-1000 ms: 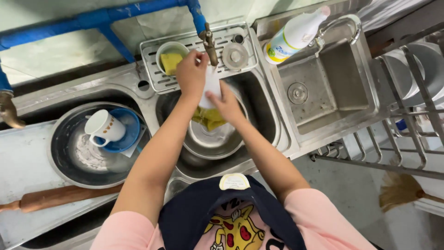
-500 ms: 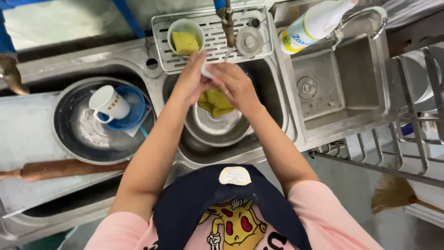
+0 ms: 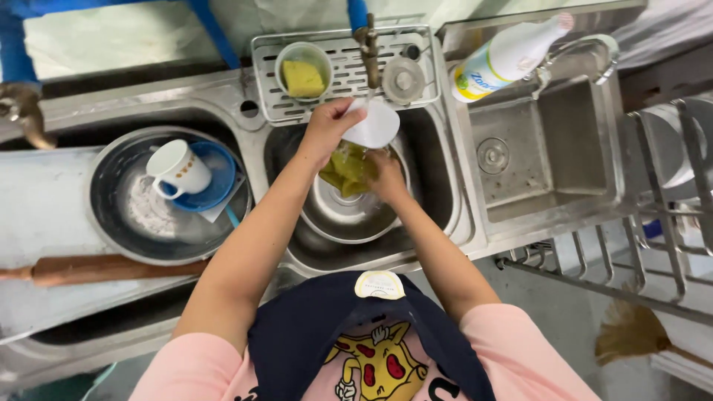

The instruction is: Cleaning a large white workbench and a digital scale using a cloth and sponge in a bakery.

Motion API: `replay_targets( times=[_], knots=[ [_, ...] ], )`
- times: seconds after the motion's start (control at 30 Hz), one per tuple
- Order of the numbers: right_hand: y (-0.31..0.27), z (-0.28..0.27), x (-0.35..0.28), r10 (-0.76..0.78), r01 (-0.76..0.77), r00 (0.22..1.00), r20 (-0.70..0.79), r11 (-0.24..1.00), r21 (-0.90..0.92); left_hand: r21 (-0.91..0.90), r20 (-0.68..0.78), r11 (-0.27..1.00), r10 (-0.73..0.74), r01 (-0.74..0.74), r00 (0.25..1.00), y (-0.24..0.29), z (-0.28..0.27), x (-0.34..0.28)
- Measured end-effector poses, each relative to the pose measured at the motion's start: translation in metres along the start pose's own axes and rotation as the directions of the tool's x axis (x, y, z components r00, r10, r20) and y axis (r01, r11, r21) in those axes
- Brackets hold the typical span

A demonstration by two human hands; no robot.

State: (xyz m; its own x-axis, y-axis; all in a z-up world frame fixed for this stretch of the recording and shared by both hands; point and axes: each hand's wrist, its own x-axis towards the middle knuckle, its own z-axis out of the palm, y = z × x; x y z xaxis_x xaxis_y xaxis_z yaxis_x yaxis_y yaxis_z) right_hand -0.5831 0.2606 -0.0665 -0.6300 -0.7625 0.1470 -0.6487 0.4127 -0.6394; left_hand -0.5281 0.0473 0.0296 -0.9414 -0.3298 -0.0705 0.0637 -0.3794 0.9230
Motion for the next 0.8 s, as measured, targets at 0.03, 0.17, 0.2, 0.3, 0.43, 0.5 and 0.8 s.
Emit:
replay_targets(
  times=[0.03, 0.17, 0.2, 0.3, 0.43, 0.5, 0.8],
  knots=[
    [-0.013, 0.003, 0.002, -0.006, 0.006, 1.0, 0.008, 1.0, 0.008, 0.004, -0.012, 1.0, -0.001, 0.001, 1.0, 0.007, -0.006, -0.009],
    [-0.02, 0.015, 0.008, 0.131, -0.023, 0.973, 0.189, 0.873, -0.487, 0.576, -0.062, 0.793, 0.284, -0.198, 0.957, 0.05, -0.034, -0.064],
    [-0.012, 0.02, 0.011, 0.276, -0.065, 0.909, 0.313, 0.835, -0.547, 0.702, -0.037, 0.668, 0.381, -0.248, 0.924, 0.064, -0.044, -0.082],
    [0.034, 0.022, 0.014, 0.01, 0.033, 0.987, 0.158, 0.963, -0.267, 0.861, -0.146, 0.499, 0.43, -0.099, 0.891, 0.073, -0.109, -0.159],
    [-0.033, -0.053, 0.056, 0.067, -0.081, 0.967, 0.245, 0.996, 0.049, 0.823, -0.43, 0.53, 0.343, 0.206, 0.835, 0.07, -0.186, -0.247],
    [-0.047, -0.071, 0.078, 0.004, -0.232, 0.954, 0.299, 0.641, 0.732, 0.862, -0.498, 0.276, 0.303, 0.426, 0.812, 0.068, -0.207, -0.274],
    [-0.113, -0.122, 0.123, 0.084, -0.266, 0.952, 0.294, 0.701, 0.662, 0.649, -0.137, 0.761, 0.108, 0.007, 0.985, 0.062, -0.079, -0.143]
  ],
)
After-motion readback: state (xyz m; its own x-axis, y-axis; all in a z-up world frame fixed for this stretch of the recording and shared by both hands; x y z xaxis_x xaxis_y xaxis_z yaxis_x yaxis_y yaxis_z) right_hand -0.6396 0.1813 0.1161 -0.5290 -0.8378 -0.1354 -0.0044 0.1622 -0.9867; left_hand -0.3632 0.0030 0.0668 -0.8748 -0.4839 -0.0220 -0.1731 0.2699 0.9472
